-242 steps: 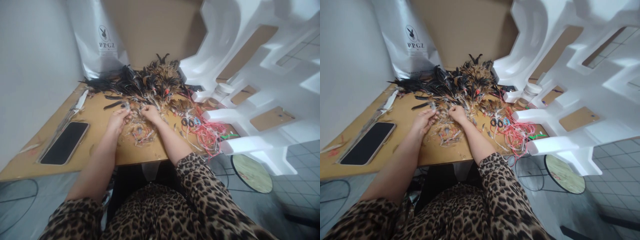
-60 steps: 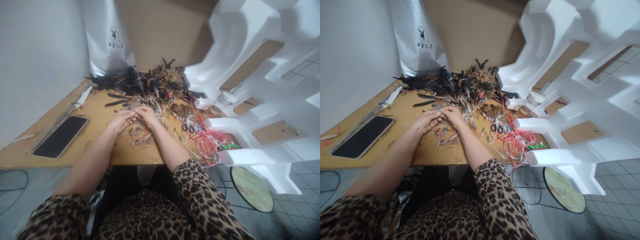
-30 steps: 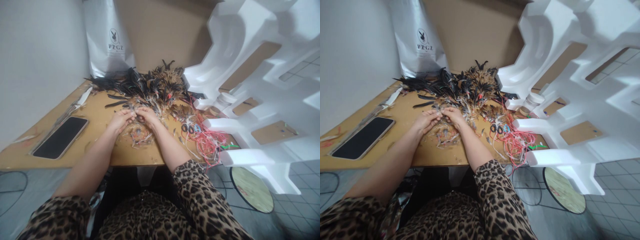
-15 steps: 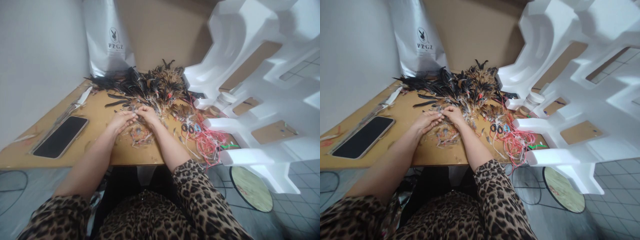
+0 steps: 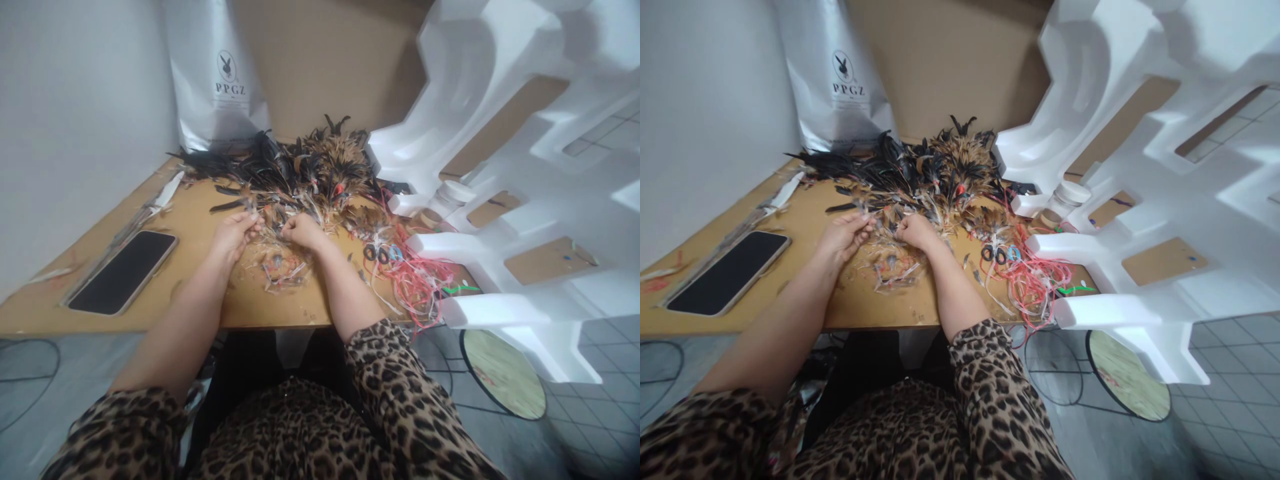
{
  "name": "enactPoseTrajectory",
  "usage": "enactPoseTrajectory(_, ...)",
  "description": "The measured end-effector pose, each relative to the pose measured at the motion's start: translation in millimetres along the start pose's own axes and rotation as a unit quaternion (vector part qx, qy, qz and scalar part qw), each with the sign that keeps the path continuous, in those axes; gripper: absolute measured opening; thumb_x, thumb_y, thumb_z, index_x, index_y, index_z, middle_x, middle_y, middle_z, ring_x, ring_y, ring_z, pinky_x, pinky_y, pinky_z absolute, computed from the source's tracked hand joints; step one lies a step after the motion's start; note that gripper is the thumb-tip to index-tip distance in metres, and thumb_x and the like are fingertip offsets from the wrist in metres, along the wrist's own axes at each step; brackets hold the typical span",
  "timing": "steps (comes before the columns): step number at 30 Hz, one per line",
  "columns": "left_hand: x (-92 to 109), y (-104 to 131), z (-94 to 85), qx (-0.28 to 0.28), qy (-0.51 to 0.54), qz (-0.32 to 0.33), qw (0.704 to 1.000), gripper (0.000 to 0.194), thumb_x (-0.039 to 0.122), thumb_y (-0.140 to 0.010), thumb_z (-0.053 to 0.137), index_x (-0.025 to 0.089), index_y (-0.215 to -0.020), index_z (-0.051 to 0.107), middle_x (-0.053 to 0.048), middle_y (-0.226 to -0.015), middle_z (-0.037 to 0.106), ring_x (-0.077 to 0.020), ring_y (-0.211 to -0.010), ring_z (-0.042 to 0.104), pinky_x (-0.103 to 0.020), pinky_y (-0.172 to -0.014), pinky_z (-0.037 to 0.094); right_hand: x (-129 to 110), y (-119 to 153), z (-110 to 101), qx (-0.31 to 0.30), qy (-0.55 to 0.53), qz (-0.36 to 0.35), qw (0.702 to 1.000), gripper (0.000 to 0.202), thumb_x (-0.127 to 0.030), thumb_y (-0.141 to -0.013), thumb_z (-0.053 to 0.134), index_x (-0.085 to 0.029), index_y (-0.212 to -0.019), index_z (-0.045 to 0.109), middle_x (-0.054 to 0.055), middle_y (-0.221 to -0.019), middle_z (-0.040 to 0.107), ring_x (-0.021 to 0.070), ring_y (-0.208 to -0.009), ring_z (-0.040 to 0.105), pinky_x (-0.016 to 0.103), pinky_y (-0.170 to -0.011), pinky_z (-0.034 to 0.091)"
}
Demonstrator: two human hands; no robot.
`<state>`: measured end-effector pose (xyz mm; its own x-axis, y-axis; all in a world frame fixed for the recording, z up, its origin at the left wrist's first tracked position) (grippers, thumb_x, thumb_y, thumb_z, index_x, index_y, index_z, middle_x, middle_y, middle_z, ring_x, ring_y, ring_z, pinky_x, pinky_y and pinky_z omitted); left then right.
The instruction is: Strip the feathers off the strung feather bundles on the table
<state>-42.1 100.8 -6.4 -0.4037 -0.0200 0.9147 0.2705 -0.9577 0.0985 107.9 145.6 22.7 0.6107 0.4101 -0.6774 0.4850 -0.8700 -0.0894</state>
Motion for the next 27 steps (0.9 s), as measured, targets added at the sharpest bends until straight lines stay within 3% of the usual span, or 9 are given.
enactPoseTrajectory(9, -1, 1, -0.2, 0.003, 0.010, -0.002, 1.000, 0.005, 0.013, -0.067, 0.067, 0.010, -0.069, 0.063, -0.005, -0.068, 0.065, -0.0032, -0.049, 0.054, -0.010, -0.042, 0.038, -15, 9, 16, -0.026, 0.153, 0.004, 0.988, 0.010, -0.019, -0.066, 0.058, -0.017, -0.062, 0.067, 0.006, -0.066, 0.065, 0.0133, -0.060, 0.052, 0.024, -0.057, 0.033)
enactPoseTrajectory(12, 0, 0, -1.3, 0.001, 0.010, -0.001, 1.000, 0.005, 0.013, -0.068, 0.067, 0.010, -0.069, 0.063, -0.005, -0.068, 0.065, -0.0031, -0.049, 0.054, -0.010, -0.041, 0.038, -16, 8, 17, -0.028, 0.152, -0.019, 0.988, 0.012, -0.018, -0.068, 0.055, -0.017, -0.063, 0.066, 0.006, -0.068, 0.066, 0.0135, -0.062, 0.053, 0.024, -0.059, 0.034)
enactPoseTrajectory(17, -2, -2, -1.9, -0.014, 0.011, -0.012, 1.000, 0.004, 0.013, -0.069, 0.065, 0.009, -0.070, 0.065, -0.005, -0.068, 0.065, -0.0036, -0.049, 0.054, -0.010, -0.040, 0.038, -22, 6, 0, 0.017, 0.057, -0.076, 0.995, 0.013, -0.020, -0.070, 0.053, -0.015, -0.069, 0.064, 0.002, -0.072, 0.065, 0.0105, -0.065, 0.053, 0.022, -0.062, 0.036)
enactPoseTrajectory(21, -4, -2, 0.5, -0.032, 0.014, -0.038, 0.999, 0.003, 0.010, -0.068, 0.064, 0.008, -0.071, 0.065, -0.006, -0.069, 0.065, -0.0042, -0.050, 0.055, -0.010, -0.040, 0.039, -20, 4, -8, 0.047, -0.062, -0.072, 0.994, 0.008, -0.017, -0.068, 0.055, -0.013, -0.069, 0.062, 0.001, -0.068, 0.063, 0.0085, -0.063, 0.052, 0.020, -0.063, 0.039)
enactPoseTrajectory(24, -3, 0, -1.0, -0.020, 0.021, -0.047, 0.998, 0.003, 0.008, -0.069, 0.064, 0.008, -0.072, 0.065, -0.006, -0.064, 0.064, -0.0048, -0.048, 0.055, -0.010, -0.040, 0.039, -10, 1, -2, 0.025, -0.207, -0.032, 0.978, 0.005, -0.017, -0.068, 0.057, -0.013, -0.071, 0.057, -0.002, -0.056, 0.058, 0.0070, -0.051, 0.051, 0.019, -0.053, 0.040)
enactPoseTrajectory(27, 0, 1, -2.3, -0.015, 0.025, -0.047, 0.998, 0.004, 0.009, -0.070, 0.064, 0.008, -0.073, 0.066, -0.005, -0.058, 0.062, -0.0051, -0.047, 0.054, -0.009, -0.040, 0.039, 0, -2, 4, -0.002, -0.322, 0.004, 0.947, 0.009, -0.017, -0.068, 0.059, -0.014, -0.073, 0.053, -0.002, -0.057, 0.061, 0.0055, -0.043, 0.050, 0.016, -0.043, 0.037)
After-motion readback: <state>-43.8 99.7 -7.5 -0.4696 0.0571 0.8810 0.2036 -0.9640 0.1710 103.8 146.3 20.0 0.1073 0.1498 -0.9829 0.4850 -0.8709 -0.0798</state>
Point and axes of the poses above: each hand's wrist, its own y-axis away from the middle knuckle, its own z-axis out of the palm, x = y × z, the point moved 9 cm from there along -y, towards the middle knuckle
